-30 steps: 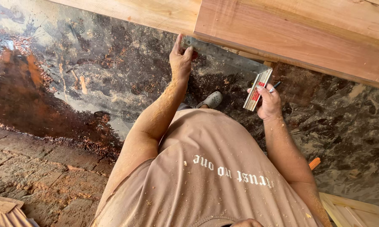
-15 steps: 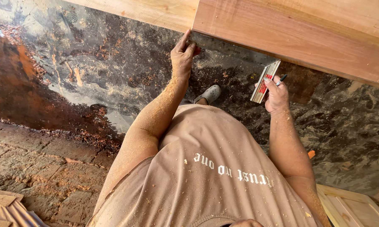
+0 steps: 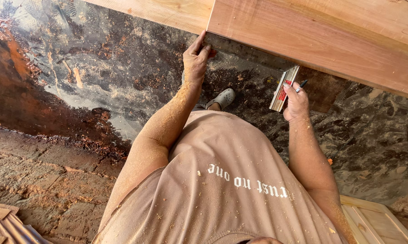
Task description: The person uses a square and a marker to draw guide lines on several wooden planks, aligning the tool against the edges and sliding it to mark different positions.
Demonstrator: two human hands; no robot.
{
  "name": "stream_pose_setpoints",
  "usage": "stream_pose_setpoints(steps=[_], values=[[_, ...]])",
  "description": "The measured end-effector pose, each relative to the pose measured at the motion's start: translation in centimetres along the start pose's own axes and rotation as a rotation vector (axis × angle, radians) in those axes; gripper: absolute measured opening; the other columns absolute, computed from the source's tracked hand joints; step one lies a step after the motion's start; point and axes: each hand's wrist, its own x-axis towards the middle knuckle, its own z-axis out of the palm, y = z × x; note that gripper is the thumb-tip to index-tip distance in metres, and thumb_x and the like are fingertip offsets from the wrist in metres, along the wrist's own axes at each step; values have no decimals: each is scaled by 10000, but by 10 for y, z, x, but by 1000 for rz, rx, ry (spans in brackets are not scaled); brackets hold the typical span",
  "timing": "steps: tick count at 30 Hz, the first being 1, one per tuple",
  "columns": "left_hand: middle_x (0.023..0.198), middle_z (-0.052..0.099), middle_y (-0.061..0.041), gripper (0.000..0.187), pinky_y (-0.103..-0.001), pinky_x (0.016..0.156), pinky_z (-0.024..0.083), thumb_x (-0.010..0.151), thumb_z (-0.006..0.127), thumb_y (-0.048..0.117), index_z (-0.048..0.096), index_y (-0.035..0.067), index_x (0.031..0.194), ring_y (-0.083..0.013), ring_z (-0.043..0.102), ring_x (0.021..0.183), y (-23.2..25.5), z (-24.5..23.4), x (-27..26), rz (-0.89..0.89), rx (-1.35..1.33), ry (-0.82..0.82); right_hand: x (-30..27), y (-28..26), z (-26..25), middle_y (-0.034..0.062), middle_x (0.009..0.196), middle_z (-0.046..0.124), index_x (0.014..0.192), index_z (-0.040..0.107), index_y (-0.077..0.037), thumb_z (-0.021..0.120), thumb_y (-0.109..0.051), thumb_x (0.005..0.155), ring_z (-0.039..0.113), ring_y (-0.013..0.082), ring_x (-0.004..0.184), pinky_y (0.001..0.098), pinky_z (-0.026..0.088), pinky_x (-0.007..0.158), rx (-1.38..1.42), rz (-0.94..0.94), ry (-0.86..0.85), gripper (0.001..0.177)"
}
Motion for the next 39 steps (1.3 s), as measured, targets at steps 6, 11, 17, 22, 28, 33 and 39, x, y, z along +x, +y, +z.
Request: stream_pose_setpoints(steps=[6, 11, 17, 22, 28, 33, 39], values=[[1191, 740, -153, 473, -307, 810, 674, 995, 634, -37, 572, 73, 1451, -161, 744, 895, 4, 2, 0, 14, 2, -6, -3, -4, 1, 41, 1029, 740, 1142, 686, -52, 733, -216, 965, 686, 171, 999, 410, 546, 969, 6, -2, -37, 246], [1125, 750, -161, 469, -314, 798, 683, 998, 643, -34, 573, 65, 1451, -168, 750, 881, 2, 1, 0, 16, 7, -4, -5, -8, 1, 44, 986, 732, 1152, 688, -56, 717, -198, 973, 689, 172, 901, 391, 578, 872, 67, -28, -86, 230], [1119, 751, -146, 473, -320, 812, 674, 987, 647, -45, 574, 54, 1443, -168, 744, 887, -4, -1, 2, 26, -29, -6, -1, -4, -2, 47, 996, 732, 1176, 674, -37, 713, -186, 994, 705, 155, 888, 358, 606, 844, 75, -58, -102, 238], [1099, 754, -155, 468, -312, 776, 683, 976, 641, -57, 587, 56, 1426, -172, 755, 856, -9, -4, 7, 14, -25, -8, -3, -2, 0, 79, 1009, 718, 1246, 649, -10, 699, -179, 1002, 713, 188, 857, 378, 618, 808, 101, -60, -95, 301], [1084, 765, -158, 454, -322, 765, 696, 964, 645, -59, 608, 62, 1400, -173, 765, 841, -9, -3, 7, 3, -19, 2, -12, -13, 9, 89, 1059, 729, 1321, 631, -12, 692, -176, 976, 721, 199, 874, 394, 629, 815, 84, -46, -15, 387], [1072, 767, -158, 459, -316, 772, 690, 960, 660, -50, 612, 77, 1399, -164, 759, 840, -12, -4, 7, -4, -27, 8, -13, -16, 10, 97, 1062, 733, 1342, 626, -4, 700, -165, 974, 718, 197, 885, 382, 628, 815, 109, -76, -6, 408], [1099, 768, -140, 455, -312, 776, 687, 961, 657, -51, 615, 77, 1396, -157, 755, 848, -18, -4, 8, 26, -47, 11, -6, -9, 5, 104, 1031, 721, 1335, 617, 26, 715, -157, 983, 719, 202, 859, 366, 630, 787, 150, -128, -28, 409]])
